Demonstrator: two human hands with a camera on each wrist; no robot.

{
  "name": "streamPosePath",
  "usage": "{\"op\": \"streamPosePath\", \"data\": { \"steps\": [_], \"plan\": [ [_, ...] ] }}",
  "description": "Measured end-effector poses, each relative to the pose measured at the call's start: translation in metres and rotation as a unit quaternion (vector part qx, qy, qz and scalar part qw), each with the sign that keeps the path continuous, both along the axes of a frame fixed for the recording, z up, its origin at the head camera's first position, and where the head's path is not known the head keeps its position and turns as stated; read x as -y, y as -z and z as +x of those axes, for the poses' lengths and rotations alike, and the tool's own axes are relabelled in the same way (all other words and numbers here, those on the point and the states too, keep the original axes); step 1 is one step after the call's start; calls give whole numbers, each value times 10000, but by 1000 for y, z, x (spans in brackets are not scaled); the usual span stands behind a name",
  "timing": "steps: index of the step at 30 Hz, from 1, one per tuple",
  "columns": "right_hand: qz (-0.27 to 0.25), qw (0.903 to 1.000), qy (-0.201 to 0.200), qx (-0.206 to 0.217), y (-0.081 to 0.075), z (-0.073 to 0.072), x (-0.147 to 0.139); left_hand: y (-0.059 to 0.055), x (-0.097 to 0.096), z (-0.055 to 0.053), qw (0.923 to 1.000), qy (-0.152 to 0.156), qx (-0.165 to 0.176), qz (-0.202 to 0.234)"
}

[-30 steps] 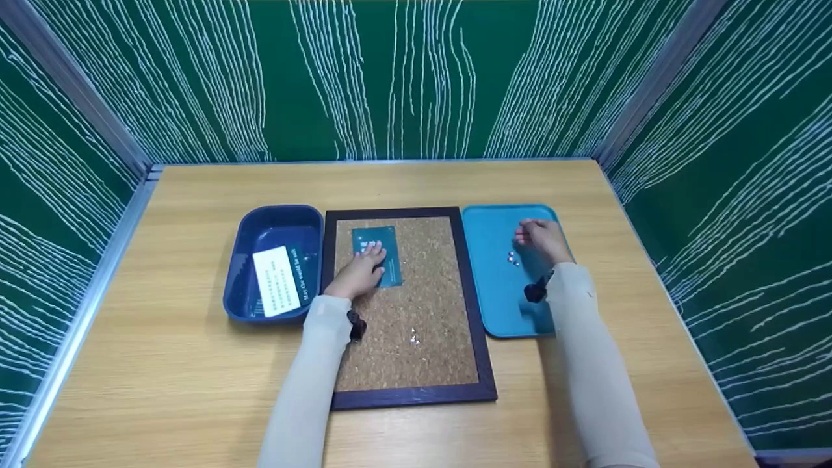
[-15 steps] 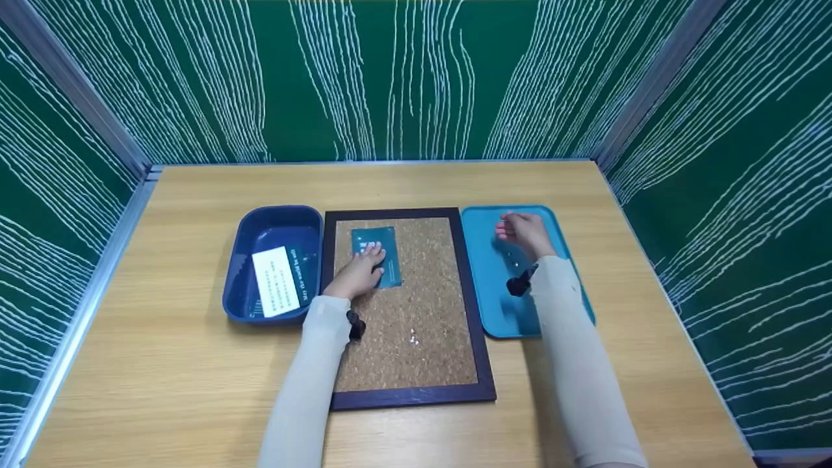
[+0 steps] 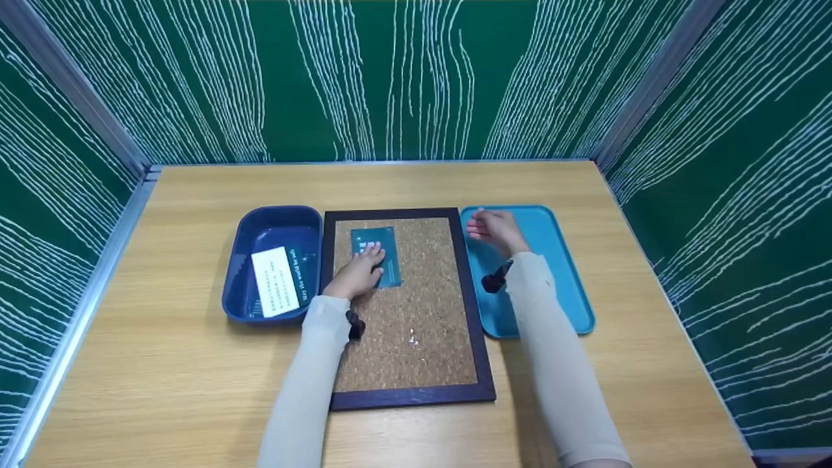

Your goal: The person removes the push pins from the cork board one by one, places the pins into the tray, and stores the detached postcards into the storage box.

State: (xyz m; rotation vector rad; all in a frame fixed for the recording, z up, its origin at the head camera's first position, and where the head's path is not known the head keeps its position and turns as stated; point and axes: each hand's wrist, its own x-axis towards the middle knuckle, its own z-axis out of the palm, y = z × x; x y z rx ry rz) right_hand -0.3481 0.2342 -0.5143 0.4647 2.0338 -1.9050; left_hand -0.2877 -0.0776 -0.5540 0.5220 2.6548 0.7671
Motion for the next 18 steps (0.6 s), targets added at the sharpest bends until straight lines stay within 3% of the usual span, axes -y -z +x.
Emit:
{"op": "streamPosePath", "data": {
  "steps": [9, 18],
  "plan": [
    [-95, 9992, -218, 316, 4, -3, 30, 0, 1, 0, 10000, -10, 45, 1],
    [-95, 9986, -376, 349, 9, -1, 55, -3, 0, 2, 9999, -55, 89, 55]
  ]
}}
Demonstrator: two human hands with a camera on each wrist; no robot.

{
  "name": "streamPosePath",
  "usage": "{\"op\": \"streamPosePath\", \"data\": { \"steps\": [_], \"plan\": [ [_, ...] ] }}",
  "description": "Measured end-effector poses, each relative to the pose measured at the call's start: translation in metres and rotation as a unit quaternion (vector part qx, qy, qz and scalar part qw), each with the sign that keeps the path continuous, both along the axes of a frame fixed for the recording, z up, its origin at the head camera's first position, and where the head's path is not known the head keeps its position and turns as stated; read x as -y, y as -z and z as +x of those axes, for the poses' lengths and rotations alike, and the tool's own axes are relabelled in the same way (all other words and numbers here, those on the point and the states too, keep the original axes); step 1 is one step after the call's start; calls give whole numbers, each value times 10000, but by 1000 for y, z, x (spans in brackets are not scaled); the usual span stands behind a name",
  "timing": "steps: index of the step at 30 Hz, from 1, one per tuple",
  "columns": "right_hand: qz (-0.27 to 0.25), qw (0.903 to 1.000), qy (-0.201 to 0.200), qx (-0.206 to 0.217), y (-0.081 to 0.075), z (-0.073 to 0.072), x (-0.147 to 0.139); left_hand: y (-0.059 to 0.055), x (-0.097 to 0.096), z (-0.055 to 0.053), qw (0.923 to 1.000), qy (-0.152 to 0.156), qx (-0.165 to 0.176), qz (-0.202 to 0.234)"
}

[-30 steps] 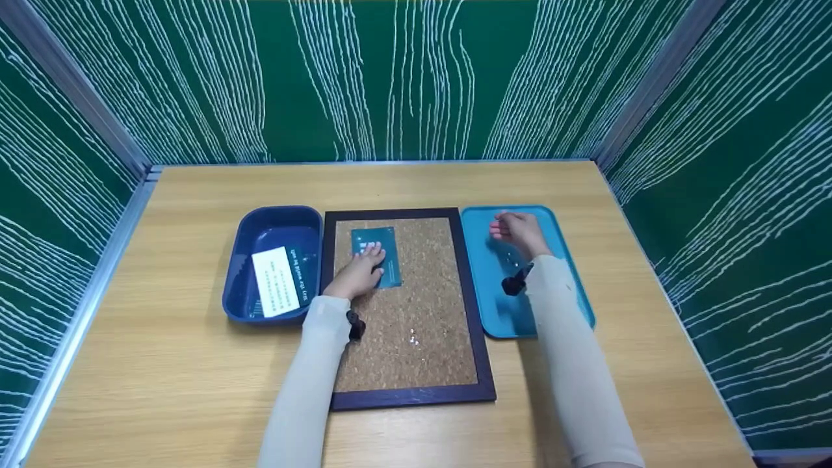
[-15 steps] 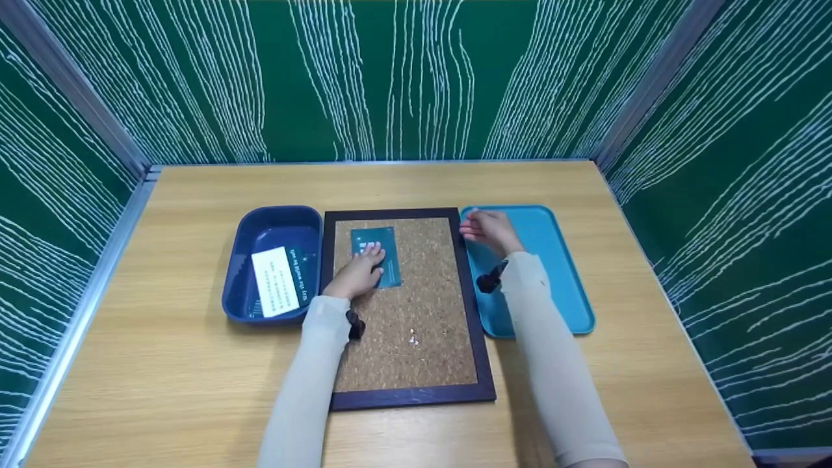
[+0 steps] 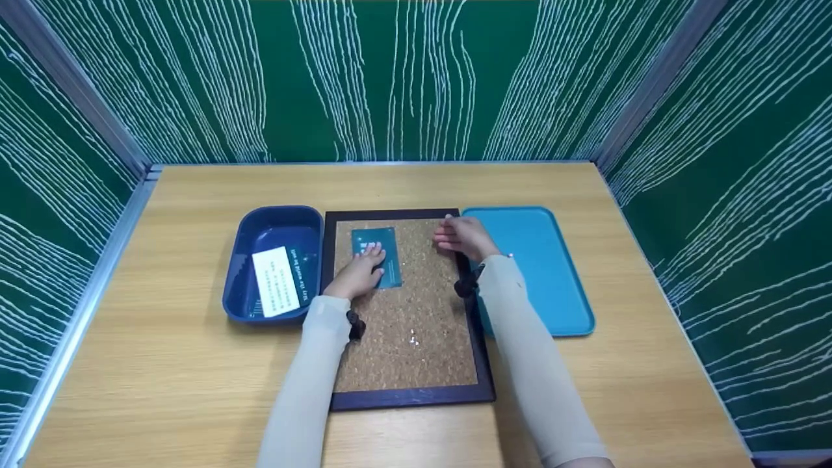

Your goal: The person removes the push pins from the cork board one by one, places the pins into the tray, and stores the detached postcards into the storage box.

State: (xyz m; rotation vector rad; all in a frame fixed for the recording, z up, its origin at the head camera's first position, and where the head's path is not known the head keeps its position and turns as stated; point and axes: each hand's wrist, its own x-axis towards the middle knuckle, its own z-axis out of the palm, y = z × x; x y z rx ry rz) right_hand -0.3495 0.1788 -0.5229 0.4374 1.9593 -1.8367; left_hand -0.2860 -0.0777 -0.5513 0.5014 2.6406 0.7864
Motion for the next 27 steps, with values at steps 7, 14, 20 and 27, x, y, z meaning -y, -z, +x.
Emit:
{"op": "streamPosePath", "data": {
  "steps": [7, 14, 20, 27],
  "plan": [
    [-103, 9999, -71, 11, 6, 1, 16, 0, -1, 0, 10000, -23, -31, 5],
    [-206, 9996, -74, 170, 11, 3, 31, 1, -1, 0, 10000, 9, -49, 68],
    [-578, 9979, -208, 214, 15, 5, 41, 1, -1, -1, 10000, 8, -61, 30],
    [-629, 9965, -462, 289, 19, 9, 52, 1, -1, -2, 10000, 4, -30, 42]
  ]
}}
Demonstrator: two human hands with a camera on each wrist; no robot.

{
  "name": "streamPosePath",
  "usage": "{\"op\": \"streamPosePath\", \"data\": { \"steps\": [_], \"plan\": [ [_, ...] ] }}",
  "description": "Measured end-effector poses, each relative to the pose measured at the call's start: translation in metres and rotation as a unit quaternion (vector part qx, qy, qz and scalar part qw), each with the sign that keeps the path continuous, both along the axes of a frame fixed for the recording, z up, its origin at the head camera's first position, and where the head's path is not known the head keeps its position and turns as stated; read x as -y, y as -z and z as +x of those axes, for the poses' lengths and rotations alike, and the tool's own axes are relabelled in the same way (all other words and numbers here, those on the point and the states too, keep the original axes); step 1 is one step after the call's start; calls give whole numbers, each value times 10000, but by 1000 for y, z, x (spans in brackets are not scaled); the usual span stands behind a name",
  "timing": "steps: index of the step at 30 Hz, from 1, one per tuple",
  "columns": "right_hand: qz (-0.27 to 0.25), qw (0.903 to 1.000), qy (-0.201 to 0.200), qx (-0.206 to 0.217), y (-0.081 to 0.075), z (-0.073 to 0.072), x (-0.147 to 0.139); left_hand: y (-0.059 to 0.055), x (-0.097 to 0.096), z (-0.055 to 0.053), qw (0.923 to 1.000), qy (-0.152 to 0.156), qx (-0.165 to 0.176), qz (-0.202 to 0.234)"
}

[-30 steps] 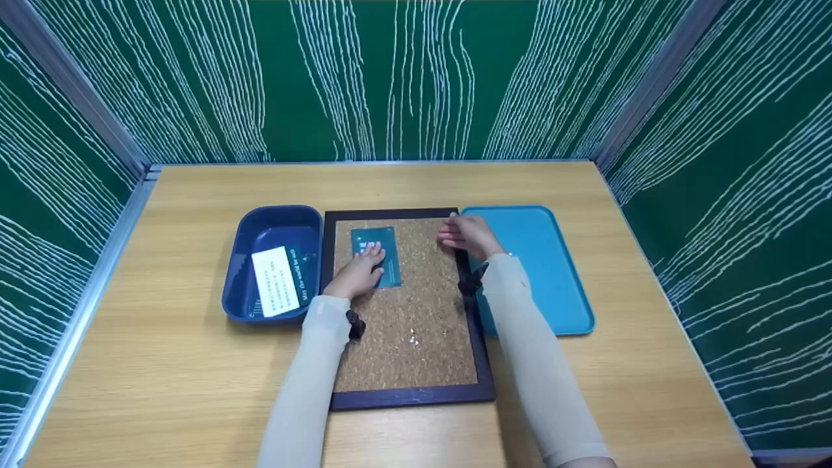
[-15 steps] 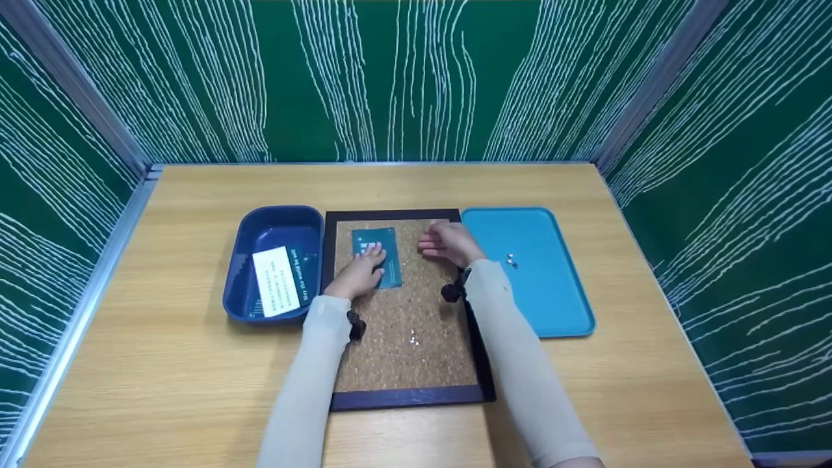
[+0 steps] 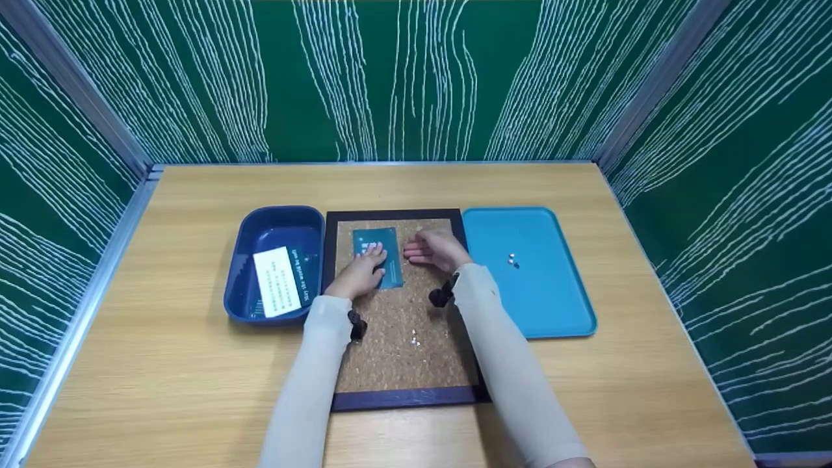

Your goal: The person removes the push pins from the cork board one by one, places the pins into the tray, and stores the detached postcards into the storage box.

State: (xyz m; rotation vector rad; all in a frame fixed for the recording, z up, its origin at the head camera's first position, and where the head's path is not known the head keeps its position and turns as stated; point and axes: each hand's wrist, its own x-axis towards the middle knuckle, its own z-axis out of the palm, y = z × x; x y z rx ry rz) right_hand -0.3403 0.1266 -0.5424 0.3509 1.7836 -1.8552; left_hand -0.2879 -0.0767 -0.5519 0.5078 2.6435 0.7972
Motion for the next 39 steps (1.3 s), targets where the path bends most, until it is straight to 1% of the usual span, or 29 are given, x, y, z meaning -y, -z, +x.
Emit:
{"op": "streamPosePath", "data": {
  "steps": [2, 8, 13, 19, 25, 32, 39],
  "plan": [
    [2, 10000, -32, 40, 3, 0, 2, 0, 0, 0, 10000, -24, 40, 23],
    [-117, 9997, 43, 199, 6, -1, 5, 1, 0, 0, 9999, -70, 47, 90],
    [-129, 9994, 14, 332, 4, -1, 6, 2, 0, 0, 10000, -52, -15, 64],
    [49, 9993, -108, 344, -1, 0, 10, 3, 0, -2, 10000, -44, -4, 20],
    [74, 9992, 9, 392, 0, 1, 11, 2, 0, -1, 9999, -37, 37, 142],
    [112, 9990, 131, 413, 4, 0, 12, 3, -1, 0, 9998, 60, -179, -78],
    [171, 9990, 219, 344, 3, 0, 14, 2, -1, 0, 9997, 17, -207, -106]
  ]
}}
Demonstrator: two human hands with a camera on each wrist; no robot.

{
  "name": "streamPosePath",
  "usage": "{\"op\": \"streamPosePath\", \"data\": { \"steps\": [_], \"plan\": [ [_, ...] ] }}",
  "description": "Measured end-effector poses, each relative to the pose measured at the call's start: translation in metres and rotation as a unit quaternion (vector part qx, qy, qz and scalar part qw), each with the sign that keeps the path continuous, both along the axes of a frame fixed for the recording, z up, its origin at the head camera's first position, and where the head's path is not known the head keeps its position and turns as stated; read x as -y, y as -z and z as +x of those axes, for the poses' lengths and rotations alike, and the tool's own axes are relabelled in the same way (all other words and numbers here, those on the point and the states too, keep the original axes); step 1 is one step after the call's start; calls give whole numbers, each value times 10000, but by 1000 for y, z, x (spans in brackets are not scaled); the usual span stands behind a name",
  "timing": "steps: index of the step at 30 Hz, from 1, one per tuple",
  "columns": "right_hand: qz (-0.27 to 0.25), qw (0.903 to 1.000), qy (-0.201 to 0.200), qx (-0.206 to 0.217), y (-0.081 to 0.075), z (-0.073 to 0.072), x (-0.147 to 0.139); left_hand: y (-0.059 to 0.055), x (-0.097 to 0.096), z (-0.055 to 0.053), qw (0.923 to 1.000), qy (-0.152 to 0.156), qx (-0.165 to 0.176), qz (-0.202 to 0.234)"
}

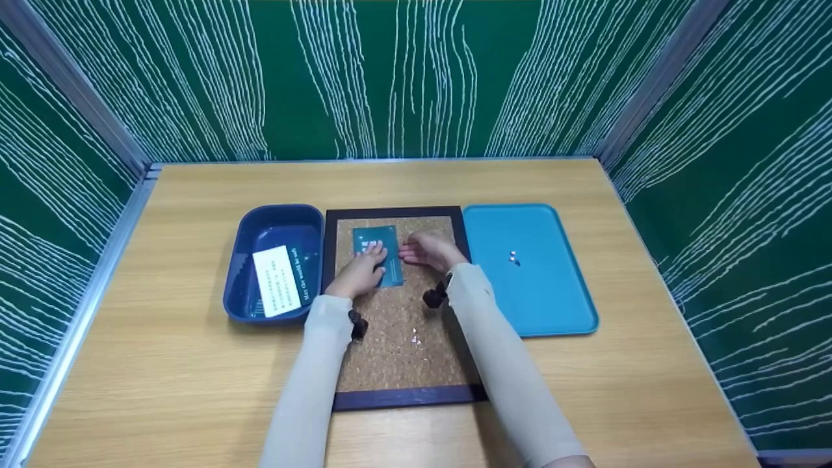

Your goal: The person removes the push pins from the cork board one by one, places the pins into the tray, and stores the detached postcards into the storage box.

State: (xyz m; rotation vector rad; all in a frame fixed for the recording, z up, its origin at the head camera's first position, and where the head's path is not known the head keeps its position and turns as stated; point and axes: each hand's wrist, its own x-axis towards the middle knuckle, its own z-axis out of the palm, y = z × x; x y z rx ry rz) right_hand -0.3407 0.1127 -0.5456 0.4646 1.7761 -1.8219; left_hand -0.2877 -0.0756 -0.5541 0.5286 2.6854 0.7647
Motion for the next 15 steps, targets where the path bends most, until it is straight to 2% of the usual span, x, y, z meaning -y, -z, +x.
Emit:
{"op": "streamPosePath", "data": {
  "steps": [15],
  "plan": [
    [61, 10000, -7, -45, -2, 3, 2, 0, 2, 0, 9999, -36, 146, 85]
  ]
}}
